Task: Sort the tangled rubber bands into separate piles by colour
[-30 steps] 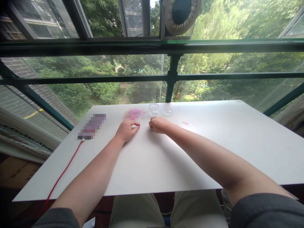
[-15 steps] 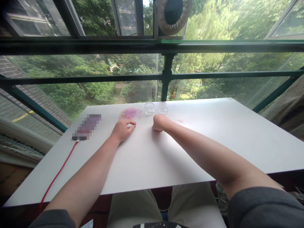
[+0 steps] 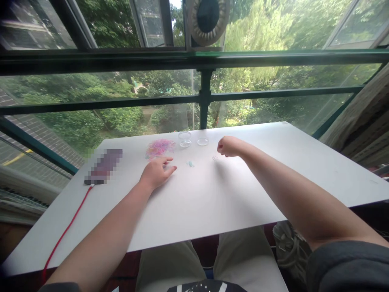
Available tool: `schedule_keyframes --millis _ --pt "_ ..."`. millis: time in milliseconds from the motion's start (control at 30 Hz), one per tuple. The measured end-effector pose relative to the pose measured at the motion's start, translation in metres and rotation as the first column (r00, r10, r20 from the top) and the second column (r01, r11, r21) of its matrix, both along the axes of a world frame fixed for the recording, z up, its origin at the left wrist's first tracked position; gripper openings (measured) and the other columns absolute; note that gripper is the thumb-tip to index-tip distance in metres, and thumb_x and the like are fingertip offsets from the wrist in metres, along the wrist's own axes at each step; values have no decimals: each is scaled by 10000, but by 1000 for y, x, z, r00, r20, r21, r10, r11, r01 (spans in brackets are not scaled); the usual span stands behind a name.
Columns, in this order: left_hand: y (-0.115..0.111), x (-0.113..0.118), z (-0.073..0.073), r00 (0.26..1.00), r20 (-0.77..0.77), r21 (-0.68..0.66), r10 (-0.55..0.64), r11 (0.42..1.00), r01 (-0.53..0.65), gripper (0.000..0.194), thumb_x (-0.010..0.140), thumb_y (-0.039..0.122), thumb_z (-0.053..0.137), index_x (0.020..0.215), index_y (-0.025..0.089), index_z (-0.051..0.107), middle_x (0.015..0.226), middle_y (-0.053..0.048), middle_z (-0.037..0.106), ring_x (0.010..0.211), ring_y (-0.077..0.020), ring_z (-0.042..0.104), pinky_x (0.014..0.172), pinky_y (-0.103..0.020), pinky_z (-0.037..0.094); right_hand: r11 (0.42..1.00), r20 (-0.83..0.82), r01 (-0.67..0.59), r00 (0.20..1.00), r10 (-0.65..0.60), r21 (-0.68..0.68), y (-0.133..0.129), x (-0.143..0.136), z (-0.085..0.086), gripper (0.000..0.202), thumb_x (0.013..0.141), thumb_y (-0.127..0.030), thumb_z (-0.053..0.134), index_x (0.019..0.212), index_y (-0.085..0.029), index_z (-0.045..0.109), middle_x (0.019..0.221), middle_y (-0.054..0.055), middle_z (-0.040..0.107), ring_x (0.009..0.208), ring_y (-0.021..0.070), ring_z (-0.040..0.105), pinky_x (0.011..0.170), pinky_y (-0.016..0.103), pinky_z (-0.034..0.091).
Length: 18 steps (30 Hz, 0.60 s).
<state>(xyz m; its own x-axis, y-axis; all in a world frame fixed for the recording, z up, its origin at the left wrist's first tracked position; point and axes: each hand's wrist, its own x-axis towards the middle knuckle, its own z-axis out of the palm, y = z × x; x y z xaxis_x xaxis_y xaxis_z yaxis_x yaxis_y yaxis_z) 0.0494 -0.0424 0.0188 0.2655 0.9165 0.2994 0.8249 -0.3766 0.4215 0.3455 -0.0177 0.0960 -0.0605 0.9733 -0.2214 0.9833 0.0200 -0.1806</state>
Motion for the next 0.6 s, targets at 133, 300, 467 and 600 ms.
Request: schedule_keyframes --millis 133,300,467,600 --pt "-10 31 -4 993 -108 28 -38 999 41 550 751 482 600 1197 162 584 1207 -102 620 1112 -282 551 996 -377 402 994 45 -72 997 69 76 -14 15 -27 234 704 -256 636 911 -165 697 896 54 707 738 169 621 622 239 422" --pt "-6 62 -5 986 -162 52 -38 998 47 451 784 441 574 1133 161 631 1129 -101 662 1053 -271 582 965 -367 420 978 -33 -34 999 41 205 -19 6 -56 260 735 -370 587 870 -175 695 864 49 702 749 169 608 615 237 393" --pt "2 78 -1 987 -162 -30 -10 1000 5 301 810 318 557 1055 194 682 1063 -84 694 974 -234 628 900 -333 461 943 -115 88 992 -54 321 -16 -9 -70 269 758 -410 571 818 -166 668 879 82 690 806 190 601 656 250 387" --pt "5 84 2 986 -167 -45 -17 999 9 271 814 265 549 1029 205 702 1050 -67 703 967 -227 639 892 -318 470 935 -154 109 986 -60 336 -14 -15 -75 247 819 -368 508 808 -175 662 872 80 689 810 183 602 677 254 392"
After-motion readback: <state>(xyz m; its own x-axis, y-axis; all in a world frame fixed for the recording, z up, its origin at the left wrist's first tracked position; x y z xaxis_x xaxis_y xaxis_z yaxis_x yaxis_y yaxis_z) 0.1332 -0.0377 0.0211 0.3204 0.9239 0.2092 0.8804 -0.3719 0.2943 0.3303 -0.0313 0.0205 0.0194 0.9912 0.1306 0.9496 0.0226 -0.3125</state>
